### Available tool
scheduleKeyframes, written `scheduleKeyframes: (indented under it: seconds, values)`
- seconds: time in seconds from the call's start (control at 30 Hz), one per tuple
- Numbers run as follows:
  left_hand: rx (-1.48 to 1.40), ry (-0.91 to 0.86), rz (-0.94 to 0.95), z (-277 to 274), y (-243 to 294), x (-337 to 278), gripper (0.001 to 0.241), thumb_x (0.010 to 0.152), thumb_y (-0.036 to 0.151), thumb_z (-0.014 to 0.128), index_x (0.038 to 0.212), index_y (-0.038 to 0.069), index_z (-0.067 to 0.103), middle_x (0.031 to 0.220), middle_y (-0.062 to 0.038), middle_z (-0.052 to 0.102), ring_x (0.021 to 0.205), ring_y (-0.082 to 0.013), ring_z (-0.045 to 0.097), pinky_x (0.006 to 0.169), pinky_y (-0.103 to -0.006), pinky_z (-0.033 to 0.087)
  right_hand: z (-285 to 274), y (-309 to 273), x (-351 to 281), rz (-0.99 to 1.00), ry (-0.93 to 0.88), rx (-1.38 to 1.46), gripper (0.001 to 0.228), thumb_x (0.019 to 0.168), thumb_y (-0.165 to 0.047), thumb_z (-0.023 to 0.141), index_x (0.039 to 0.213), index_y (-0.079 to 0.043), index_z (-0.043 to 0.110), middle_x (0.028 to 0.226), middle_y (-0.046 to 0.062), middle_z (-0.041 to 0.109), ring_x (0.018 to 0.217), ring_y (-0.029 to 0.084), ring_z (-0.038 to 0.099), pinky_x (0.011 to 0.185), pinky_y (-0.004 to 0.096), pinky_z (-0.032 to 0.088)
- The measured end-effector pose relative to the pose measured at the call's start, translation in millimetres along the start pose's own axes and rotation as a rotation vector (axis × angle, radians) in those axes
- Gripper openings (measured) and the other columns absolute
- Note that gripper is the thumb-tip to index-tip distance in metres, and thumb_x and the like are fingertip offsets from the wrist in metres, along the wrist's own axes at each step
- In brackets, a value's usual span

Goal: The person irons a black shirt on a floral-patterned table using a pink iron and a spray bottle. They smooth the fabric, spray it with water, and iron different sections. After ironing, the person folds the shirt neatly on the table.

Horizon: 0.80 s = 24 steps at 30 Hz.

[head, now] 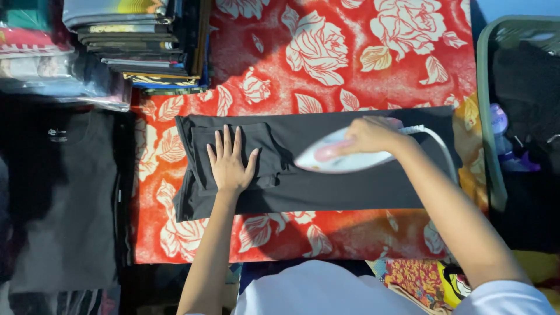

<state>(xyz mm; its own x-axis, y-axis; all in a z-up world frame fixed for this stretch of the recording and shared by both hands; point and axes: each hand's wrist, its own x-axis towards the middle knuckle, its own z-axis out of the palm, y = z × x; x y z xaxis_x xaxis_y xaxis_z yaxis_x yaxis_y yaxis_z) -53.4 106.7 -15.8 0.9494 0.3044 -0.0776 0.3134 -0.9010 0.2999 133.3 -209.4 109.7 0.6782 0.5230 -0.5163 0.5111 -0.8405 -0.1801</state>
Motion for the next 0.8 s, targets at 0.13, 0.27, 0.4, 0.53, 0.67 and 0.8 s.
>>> scheduleKeyframes:
  seconds: [0.13,0.27,0.4,0.53,0.67,0.8]
  values:
    - [-0.044,0.069,0.080,11,-12,-12,0.076,0.103,0.061,0.039,0.162,0.014,0.031,0.170,-0.015,0.023,0.157,-0.0351,0.018,0.124,-0.0604,0.013,13,17,-19,0.184,0.047,0.202,0.063,0.073,-0.075,0.072,0.058,-0.014,0.069,0.066,0.011,0.071,0.079,0.035,0.073,0.070,0.037,0.051]
    - [-0.071,0.143,0.168,-12,-6,-71,0.073,0.103,0.047,0.048,0.162,0.007,0.030,0.168,-0.019,0.027,0.156,-0.0356,0.023,0.123,-0.0569,0.019,73,94,-35,0.200,-0.024,0.165,0.059,0.067,-0.067,0.078,0.056,-0.010,0.067,0.063,0.012,0.072,0.074,0.035,0.072,0.067,0.043,0.050]
    - [0.006,-0.003,-0.031,-16,-34,-143,0.073,0.103,0.051,0.041,0.164,0.014,0.026,0.171,-0.015,0.020,0.157,-0.0333,0.018,0.121,-0.0625,0.018,96,79,-98,0.263,-0.157,0.196,0.055,0.060,-0.064,0.085,0.062,-0.011,0.071,0.072,0.010,0.077,0.082,0.030,0.076,0.072,0.040,0.052]
    - [-0.095,0.293,-0.276,2,-55,-158,0.082,0.100,0.042,0.050,0.159,-0.006,0.020,0.166,-0.032,0.017,0.153,-0.0475,0.020,0.123,-0.0588,0.018,76,8,-120,0.361,0.012,0.249,0.055,0.075,-0.060,0.075,0.066,-0.006,0.076,0.054,0.006,0.059,0.054,0.019,0.050,0.058,0.031,0.045]
    - [-0.012,0.395,-0.586,-2,-76,-147,0.067,0.096,0.048,0.063,0.149,0.010,0.044,0.137,-0.014,0.050,0.121,-0.0335,0.050,0.099,-0.0522,0.038,77,-51,-108,0.223,-0.076,0.194,0.056,0.070,-0.069,0.075,0.053,-0.017,0.066,0.057,0.007,0.067,0.063,0.027,0.068,0.060,0.033,0.047]
    - [-0.037,0.547,-0.483,22,-132,-151,0.032,0.098,0.045,0.071,0.116,0.020,0.063,0.096,0.002,0.067,0.092,-0.0242,0.064,0.084,-0.0436,0.045,104,-117,-76,0.114,-0.027,0.253,0.056,0.072,-0.068,0.074,0.054,-0.017,0.063,0.053,0.006,0.061,0.060,0.027,0.065,0.058,0.031,0.044]
